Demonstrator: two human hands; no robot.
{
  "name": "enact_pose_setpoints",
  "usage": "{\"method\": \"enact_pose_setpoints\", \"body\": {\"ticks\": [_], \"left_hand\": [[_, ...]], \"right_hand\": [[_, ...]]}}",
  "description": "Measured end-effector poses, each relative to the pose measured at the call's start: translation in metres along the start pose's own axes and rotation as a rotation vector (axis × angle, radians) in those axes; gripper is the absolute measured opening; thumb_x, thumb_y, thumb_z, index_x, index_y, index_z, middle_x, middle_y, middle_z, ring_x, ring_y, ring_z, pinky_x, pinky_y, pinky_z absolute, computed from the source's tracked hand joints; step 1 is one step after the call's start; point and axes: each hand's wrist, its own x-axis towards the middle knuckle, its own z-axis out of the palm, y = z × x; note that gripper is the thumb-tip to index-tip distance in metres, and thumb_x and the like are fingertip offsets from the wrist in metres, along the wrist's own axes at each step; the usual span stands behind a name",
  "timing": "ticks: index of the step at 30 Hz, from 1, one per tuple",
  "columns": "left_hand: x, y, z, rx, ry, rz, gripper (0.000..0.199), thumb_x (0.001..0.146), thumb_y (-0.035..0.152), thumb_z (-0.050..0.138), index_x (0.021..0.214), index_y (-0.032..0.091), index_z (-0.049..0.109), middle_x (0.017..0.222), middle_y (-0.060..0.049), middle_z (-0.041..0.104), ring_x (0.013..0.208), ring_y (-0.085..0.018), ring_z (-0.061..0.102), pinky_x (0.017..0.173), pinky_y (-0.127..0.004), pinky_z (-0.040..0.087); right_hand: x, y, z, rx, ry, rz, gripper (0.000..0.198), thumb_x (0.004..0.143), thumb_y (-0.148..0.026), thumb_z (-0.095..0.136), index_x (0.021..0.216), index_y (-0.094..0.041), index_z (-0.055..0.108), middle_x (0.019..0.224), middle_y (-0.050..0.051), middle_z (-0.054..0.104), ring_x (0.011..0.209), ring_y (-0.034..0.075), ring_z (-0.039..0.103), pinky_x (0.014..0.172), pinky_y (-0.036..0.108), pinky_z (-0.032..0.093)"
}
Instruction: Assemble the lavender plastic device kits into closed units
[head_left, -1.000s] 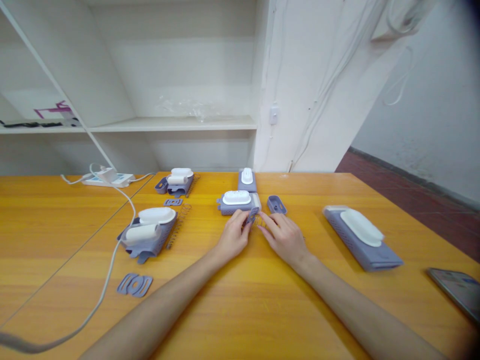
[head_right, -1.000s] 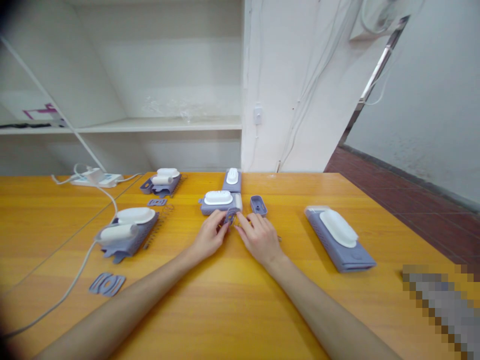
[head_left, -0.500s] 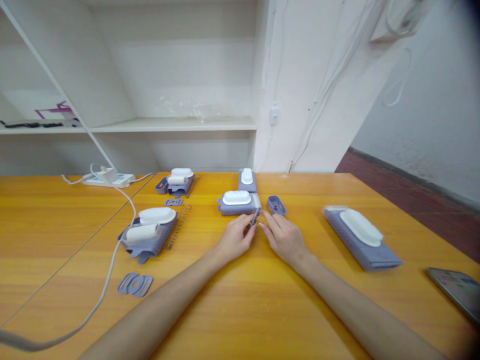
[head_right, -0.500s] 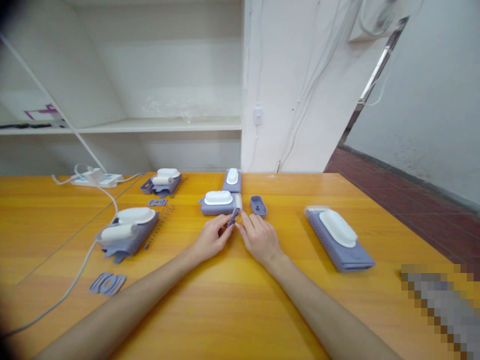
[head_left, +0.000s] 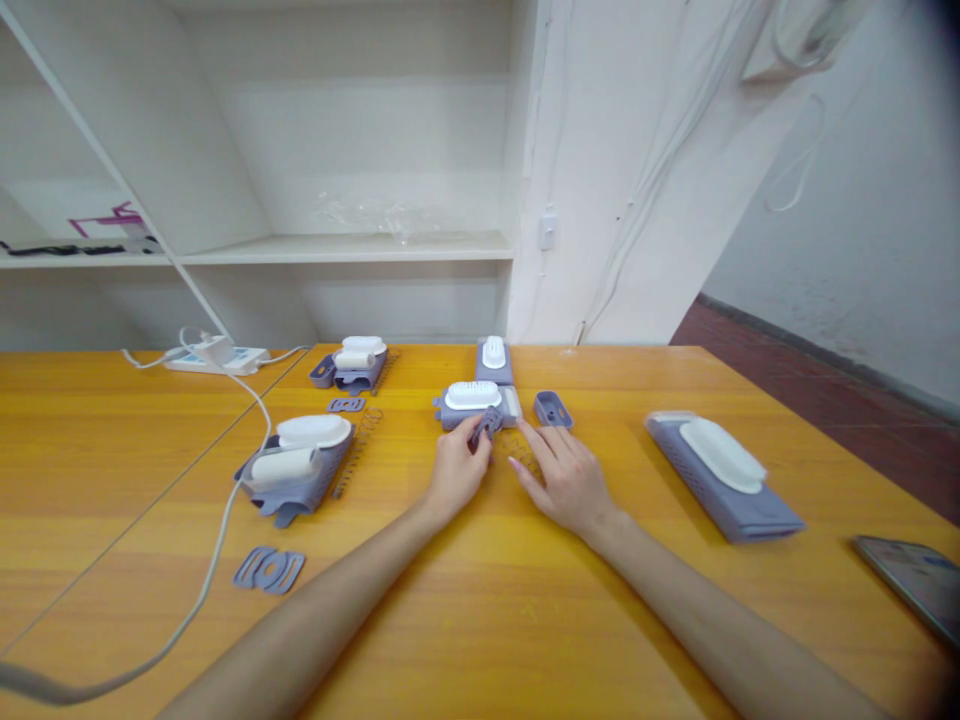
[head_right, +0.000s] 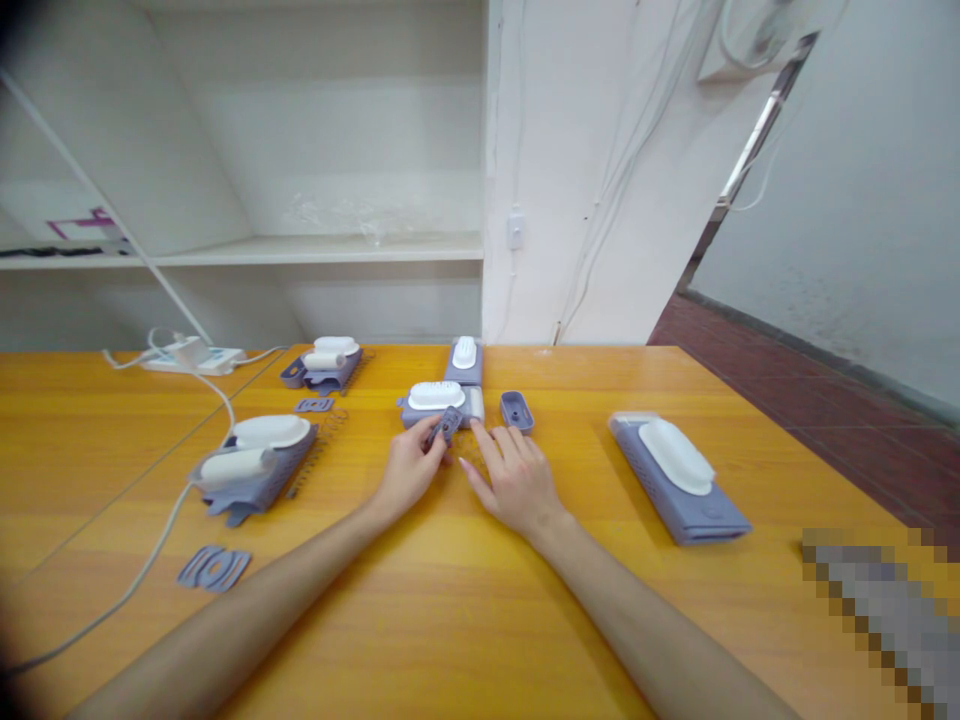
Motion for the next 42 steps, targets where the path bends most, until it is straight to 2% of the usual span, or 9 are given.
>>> {"method": "enact_pose_setpoints", "body": {"ticks": [4, 8, 11, 18, 22, 26, 34, 39, 42], "left_hand": [[0.007, -0.007, 0.001, -0.257, 0.031, -0.208, 0.037, 0.082, 0.031, 0.05, 0.115, 0.015, 0.054, 0.067, -0.001, 0.064, 0.051, -0.012, 0.061, 0.046, -0.02, 0.044], [0.011, -0.005, -0.001, -0.381, 0.038, -0.284, 0.039, 0.077, 0.032, 0.055, 0.11, 0.011, 0.056, 0.064, -0.002, 0.063, 0.048, -0.013, 0.061, 0.04, -0.018, 0.041], [0.012, -0.003, -0.004, -0.429, 0.043, -0.3, 0.039, 0.076, 0.032, 0.057, 0.109, 0.01, 0.057, 0.063, -0.002, 0.064, 0.047, -0.012, 0.061, 0.039, -0.017, 0.04], [0.009, -0.001, -0.004, -0.424, -0.114, -0.261, 0.04, 0.079, 0.033, 0.053, 0.112, 0.01, 0.056, 0.063, -0.003, 0.064, 0.045, -0.012, 0.059, 0.039, -0.018, 0.041], [0.002, -0.001, 0.0, -0.286, -0.259, -0.091, 0.035, 0.083, 0.031, 0.049, 0.111, 0.014, 0.06, 0.069, -0.003, 0.066, 0.046, -0.009, 0.057, 0.045, -0.018, 0.044], [-0.002, -0.001, 0.003, -0.196, -0.269, 0.005, 0.033, 0.086, 0.031, 0.047, 0.112, 0.016, 0.06, 0.08, -0.005, 0.069, 0.052, -0.01, 0.059, 0.053, -0.021, 0.048], [-0.002, 0.001, 0.001, -0.237, -0.251, 0.007, 0.037, 0.088, 0.032, 0.047, 0.122, 0.017, 0.051, 0.091, -0.006, 0.069, 0.065, -0.013, 0.063, 0.065, -0.024, 0.051], [-0.002, 0.002, 0.001, -0.18, -0.249, 0.059, 0.038, 0.087, 0.028, 0.048, 0.124, 0.018, 0.05, 0.102, -0.007, 0.068, 0.074, -0.014, 0.064, 0.071, -0.026, 0.052], [-0.002, 0.003, 0.0, -0.153, -0.255, 0.088, 0.038, 0.088, 0.026, 0.046, 0.124, 0.019, 0.051, 0.105, -0.006, 0.067, 0.08, -0.015, 0.063, 0.076, -0.027, 0.051]], "right_hand": [[-0.003, 0.008, 0.002, 0.306, 0.13, 0.115, 0.041, 0.092, -0.027, 0.034, 0.131, -0.016, 0.044, 0.101, 0.012, 0.059, 0.092, 0.023, 0.056, 0.082, 0.039, 0.046], [-0.005, 0.023, 0.012, 0.749, 0.224, 0.332, 0.04, 0.094, -0.032, 0.027, 0.128, -0.019, 0.045, 0.091, 0.006, 0.057, 0.066, 0.015, 0.056, 0.059, 0.03, 0.048], [-0.007, 0.028, 0.015, 0.934, 0.238, 0.319, 0.047, 0.093, -0.04, 0.024, 0.13, -0.018, 0.042, 0.087, 0.006, 0.056, 0.06, 0.015, 0.054, 0.047, 0.027, 0.044], [-0.007, 0.01, 0.006, 0.602, -0.047, 0.004, 0.066, 0.082, -0.03, 0.051, 0.142, -0.02, 0.026, 0.105, 0.009, 0.057, 0.077, 0.017, 0.058, 0.071, 0.033, 0.051], [-0.004, 0.008, 0.011, 0.436, -0.019, -0.037, 0.06, 0.083, -0.027, 0.056, 0.139, -0.022, 0.034, 0.098, 0.008, 0.06, 0.074, 0.016, 0.058, 0.068, 0.03, 0.053], [-0.004, 0.011, 0.017, 0.378, 0.038, -0.092, 0.042, 0.086, -0.021, 0.053, 0.128, -0.024, 0.049, 0.092, 0.006, 0.061, 0.08, 0.016, 0.061, 0.072, 0.029, 0.053], [-0.005, 0.012, 0.019, 0.442, 0.15, -0.019, 0.038, 0.085, -0.022, 0.056, 0.122, -0.02, 0.052, 0.1, 0.007, 0.068, 0.082, 0.016, 0.067, 0.078, 0.028, 0.055], [-0.006, 0.01, 0.019, 0.498, 0.103, 0.113, 0.041, 0.085, -0.025, 0.057, 0.125, -0.02, 0.048, 0.1, 0.005, 0.07, 0.085, 0.015, 0.068, 0.079, 0.025, 0.055], [-0.005, 0.01, 0.019, 0.493, 0.093, 0.093, 0.039, 0.085, -0.025, 0.056, 0.123, -0.02, 0.05, 0.103, 0.006, 0.069, 0.089, 0.016, 0.067, 0.081, 0.026, 0.054]]}}
